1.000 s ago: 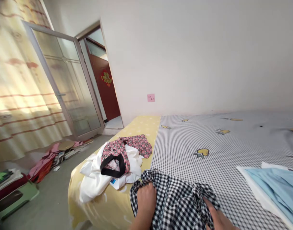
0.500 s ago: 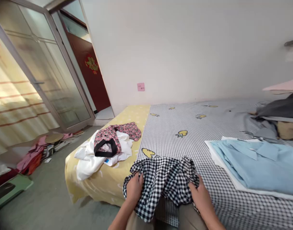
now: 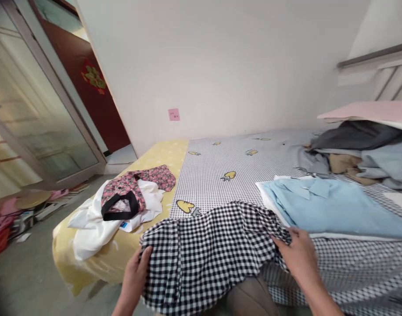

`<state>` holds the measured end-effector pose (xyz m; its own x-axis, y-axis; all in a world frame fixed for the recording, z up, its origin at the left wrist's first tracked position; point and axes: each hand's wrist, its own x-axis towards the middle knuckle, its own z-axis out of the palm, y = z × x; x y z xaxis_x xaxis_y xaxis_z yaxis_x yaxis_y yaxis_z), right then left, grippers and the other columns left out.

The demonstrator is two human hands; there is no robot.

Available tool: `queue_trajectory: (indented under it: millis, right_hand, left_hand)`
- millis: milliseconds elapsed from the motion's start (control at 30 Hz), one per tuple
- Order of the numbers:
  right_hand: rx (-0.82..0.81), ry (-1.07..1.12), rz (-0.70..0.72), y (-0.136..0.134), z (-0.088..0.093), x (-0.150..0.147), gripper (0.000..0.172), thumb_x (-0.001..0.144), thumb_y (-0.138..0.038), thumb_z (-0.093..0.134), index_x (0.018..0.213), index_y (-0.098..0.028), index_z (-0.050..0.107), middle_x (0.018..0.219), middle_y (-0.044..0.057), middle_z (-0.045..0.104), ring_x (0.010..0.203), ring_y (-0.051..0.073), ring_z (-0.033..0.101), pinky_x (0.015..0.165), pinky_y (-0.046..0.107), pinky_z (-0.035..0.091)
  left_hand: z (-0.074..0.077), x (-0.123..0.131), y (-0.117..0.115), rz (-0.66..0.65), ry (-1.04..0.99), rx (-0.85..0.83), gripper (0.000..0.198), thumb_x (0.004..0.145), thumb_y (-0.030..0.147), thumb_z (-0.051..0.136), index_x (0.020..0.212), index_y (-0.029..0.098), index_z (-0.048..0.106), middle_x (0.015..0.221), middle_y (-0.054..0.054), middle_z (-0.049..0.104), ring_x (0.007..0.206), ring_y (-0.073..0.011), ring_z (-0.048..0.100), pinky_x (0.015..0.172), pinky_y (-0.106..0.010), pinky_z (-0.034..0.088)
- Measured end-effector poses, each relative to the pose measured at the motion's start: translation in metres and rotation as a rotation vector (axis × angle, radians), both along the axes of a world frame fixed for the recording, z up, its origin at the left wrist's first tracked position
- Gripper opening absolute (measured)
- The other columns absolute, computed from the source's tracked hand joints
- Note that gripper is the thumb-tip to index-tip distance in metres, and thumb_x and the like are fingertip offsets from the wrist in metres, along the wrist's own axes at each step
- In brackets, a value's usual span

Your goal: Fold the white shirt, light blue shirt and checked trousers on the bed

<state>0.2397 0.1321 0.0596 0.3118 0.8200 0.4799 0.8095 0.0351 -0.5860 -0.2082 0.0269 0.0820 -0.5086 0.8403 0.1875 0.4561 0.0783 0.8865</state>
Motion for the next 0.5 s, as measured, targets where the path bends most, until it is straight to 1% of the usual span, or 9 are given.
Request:
queue_trajectory:
  millis: [33,100,167,233,300,367,433,467,500]
  right_hand:
    - [0.015,-0.047,-0.045,0.0,0.011,0.009,0.035,0.081,-0.048,0.055,0.086,-0.018,0.074,0.087,0.015,0.067,0.089,0.032,0.065,0.079,0.043,0.05]
    - [-0.049,0.017,-0.097,-0.005,0.034,0.019,0.038,0.082,-0.052,0.052,0.083,-0.019,0.071,0.085,0.015,0.065,0.089,0.035,0.063,0.076,0.043,0.048]
    - [-0.117,0.134,-0.136,-0.012,0.051,0.018,0.04,0.082,-0.057,0.051,0.079,-0.021,0.067,0.084,0.016,0.066,0.088,0.036,0.063,0.072,0.043,0.046]
    - [-0.14,0.239,-0.189,-0.017,0.061,0.012,0.04,0.079,-0.06,0.054,0.076,-0.022,0.063,0.085,0.017,0.068,0.088,0.037,0.064,0.071,0.042,0.044]
    - [-0.097,0.339,-0.215,-0.02,0.062,0.004,0.039,0.074,-0.059,0.059,0.076,-0.021,0.063,0.088,0.017,0.069,0.091,0.037,0.064,0.074,0.043,0.044]
    - [0.011,0.514,-0.221,-0.022,0.057,-0.003,0.039,0.069,-0.054,0.064,0.083,-0.018,0.066,0.093,0.016,0.07,0.093,0.035,0.064,0.077,0.042,0.046]
    - [0.156,0.716,-0.197,-0.025,0.052,-0.009,0.041,0.062,-0.043,0.068,0.091,-0.015,0.068,0.096,0.013,0.071,0.094,0.032,0.066,0.082,0.041,0.049]
    - [0.235,0.783,-0.168,-0.027,0.051,-0.011,0.041,0.06,-0.038,0.067,0.093,-0.014,0.069,0.097,0.012,0.071,0.094,0.032,0.066,0.084,0.041,0.051]
    - [0.297,0.795,-0.136,-0.03,0.051,-0.013,0.039,0.061,-0.034,0.066,0.094,-0.015,0.069,0.096,0.01,0.072,0.095,0.031,0.067,0.085,0.041,0.052]
  left_hand:
    - [0.004,-0.005,-0.005,0.013,-0.021,0.029,0.072,0.073,0.085,0.05,0.09,0.019,0.075,0.099,-0.01,0.08,0.099,-0.0324,0.071,0.09,-0.042,0.058]
    - [0.007,-0.012,-0.017,0.059,-0.015,0.059,0.071,0.07,0.084,0.055,0.09,0.02,0.076,0.094,-0.008,0.08,0.094,-0.0319,0.072,0.085,-0.039,0.059]
    - [0.002,-0.019,-0.03,0.109,0.038,0.061,0.066,0.074,0.082,0.054,0.09,0.021,0.076,0.092,-0.007,0.08,0.091,-0.0308,0.072,0.08,-0.037,0.06]
    - [-0.007,-0.025,-0.043,0.101,0.16,0.05,0.059,0.079,0.076,0.052,0.091,0.024,0.076,0.096,-0.006,0.079,0.093,-0.0304,0.071,0.079,-0.037,0.059]
    - [-0.015,-0.03,-0.053,0.085,0.374,0.02,0.05,0.087,0.067,0.049,0.097,0.026,0.075,0.106,-0.008,0.077,0.101,-0.0315,0.069,0.089,-0.043,0.057]
    - [-0.017,-0.031,-0.058,0.151,0.596,-0.045,0.047,0.093,0.057,0.044,0.116,0.026,0.07,0.121,-0.013,0.071,0.113,-0.0338,0.065,0.097,-0.052,0.052]
    - [-0.011,-0.026,-0.057,0.256,0.745,-0.104,0.054,0.097,0.049,0.04,0.14,0.021,0.054,0.138,-0.019,0.059,0.126,-0.0364,0.057,0.099,-0.059,0.049]
    - [-0.005,-0.021,-0.053,0.284,0.793,-0.105,0.058,0.098,0.047,0.04,0.148,0.019,0.043,0.145,-0.022,0.053,0.132,-0.037,0.052,0.1,-0.06,0.048]
    - [0.001,-0.014,-0.048,0.28,0.838,-0.082,0.061,0.098,0.046,0.041,0.153,0.017,0.037,0.151,-0.024,0.047,0.137,-0.0371,0.048,0.103,-0.06,0.046]
